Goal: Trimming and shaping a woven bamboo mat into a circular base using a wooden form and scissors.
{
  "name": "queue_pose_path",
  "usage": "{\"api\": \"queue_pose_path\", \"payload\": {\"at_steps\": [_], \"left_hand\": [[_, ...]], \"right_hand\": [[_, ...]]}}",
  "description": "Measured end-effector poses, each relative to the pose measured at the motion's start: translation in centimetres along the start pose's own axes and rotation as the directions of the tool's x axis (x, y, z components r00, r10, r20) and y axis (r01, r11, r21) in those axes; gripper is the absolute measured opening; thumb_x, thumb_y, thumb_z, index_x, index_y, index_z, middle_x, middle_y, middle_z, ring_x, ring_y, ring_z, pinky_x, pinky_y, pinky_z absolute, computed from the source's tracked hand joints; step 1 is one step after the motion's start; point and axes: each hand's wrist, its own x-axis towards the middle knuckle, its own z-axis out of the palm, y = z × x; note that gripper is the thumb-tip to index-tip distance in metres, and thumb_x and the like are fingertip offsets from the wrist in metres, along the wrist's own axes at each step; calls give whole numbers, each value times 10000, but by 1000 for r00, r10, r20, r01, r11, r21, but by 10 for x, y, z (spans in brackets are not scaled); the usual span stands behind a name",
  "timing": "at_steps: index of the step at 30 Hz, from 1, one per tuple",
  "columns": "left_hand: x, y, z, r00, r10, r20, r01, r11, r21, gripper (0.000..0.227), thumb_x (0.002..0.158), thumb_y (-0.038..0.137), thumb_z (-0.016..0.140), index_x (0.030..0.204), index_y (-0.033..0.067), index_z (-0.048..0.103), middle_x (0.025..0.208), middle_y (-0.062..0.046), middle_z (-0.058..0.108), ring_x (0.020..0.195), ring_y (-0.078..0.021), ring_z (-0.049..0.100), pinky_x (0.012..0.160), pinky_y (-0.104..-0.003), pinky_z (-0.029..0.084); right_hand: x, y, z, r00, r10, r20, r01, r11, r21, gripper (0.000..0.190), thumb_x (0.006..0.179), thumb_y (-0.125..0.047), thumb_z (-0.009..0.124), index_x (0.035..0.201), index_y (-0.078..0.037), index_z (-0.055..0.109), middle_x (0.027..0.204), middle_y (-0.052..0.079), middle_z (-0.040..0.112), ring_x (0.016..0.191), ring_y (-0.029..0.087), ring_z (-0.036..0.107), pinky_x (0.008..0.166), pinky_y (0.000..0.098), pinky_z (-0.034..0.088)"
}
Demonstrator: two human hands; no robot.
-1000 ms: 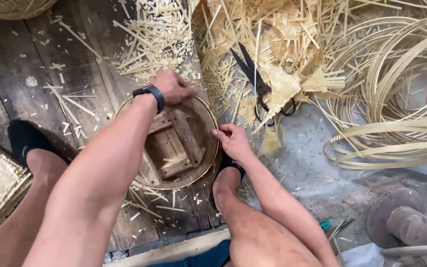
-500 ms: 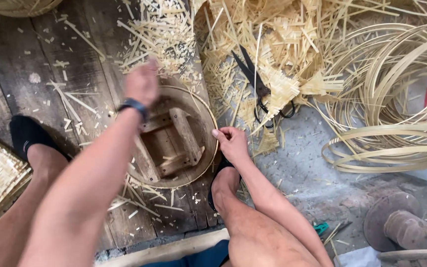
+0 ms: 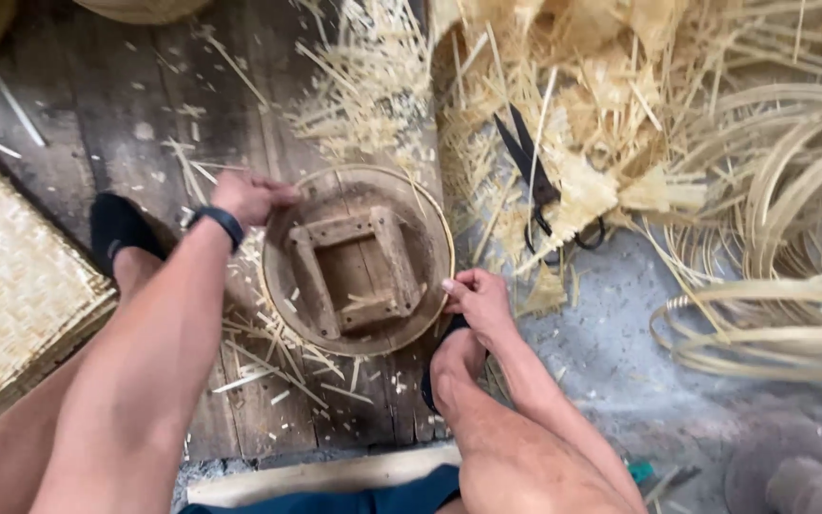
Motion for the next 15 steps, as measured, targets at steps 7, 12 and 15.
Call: {"api": "queue_pose_path", "payload": {"at_steps": [7, 12, 15], "left_hand": [[-123, -77, 21, 960, -238, -147, 214, 964, -159, 601, 903, 227, 813, 1391, 3, 541, 1272, -214, 651, 1125, -309, 660, 1008, -461, 503], [-138, -114, 49, 942, -336, 14, 246, 661, -709, 354, 818, -36, 758, 1114, -35, 565, 995, -168, 695, 901, -308, 750, 778, -394, 677], [-107, -151, 74, 973, -216, -76, 87, 655, -750, 256, 894, 18, 810, 1102, -44, 675, 1012, -115, 705, 857, -208, 689, 751, -355, 594]], "right_hand": [[2, -1, 1, 996, -80, -34, 81, 996, 24, 206, 883, -53, 767, 1041, 68, 716, 887, 92, 744, 706, 148, 701, 620, 295, 620], [18, -5, -9, 974, -228, -13, 229, 972, 62, 300, 873, -14, 765, 1161, 45, 707, 983, 79, 748, 801, 124, 698, 720, 258, 601], [15, -11, -6, 985, -172, -24, 173, 984, 44, 325, 869, -7, 768, 1172, 46, 665, 971, 93, 718, 796, 148, 694, 705, 286, 607]]}}
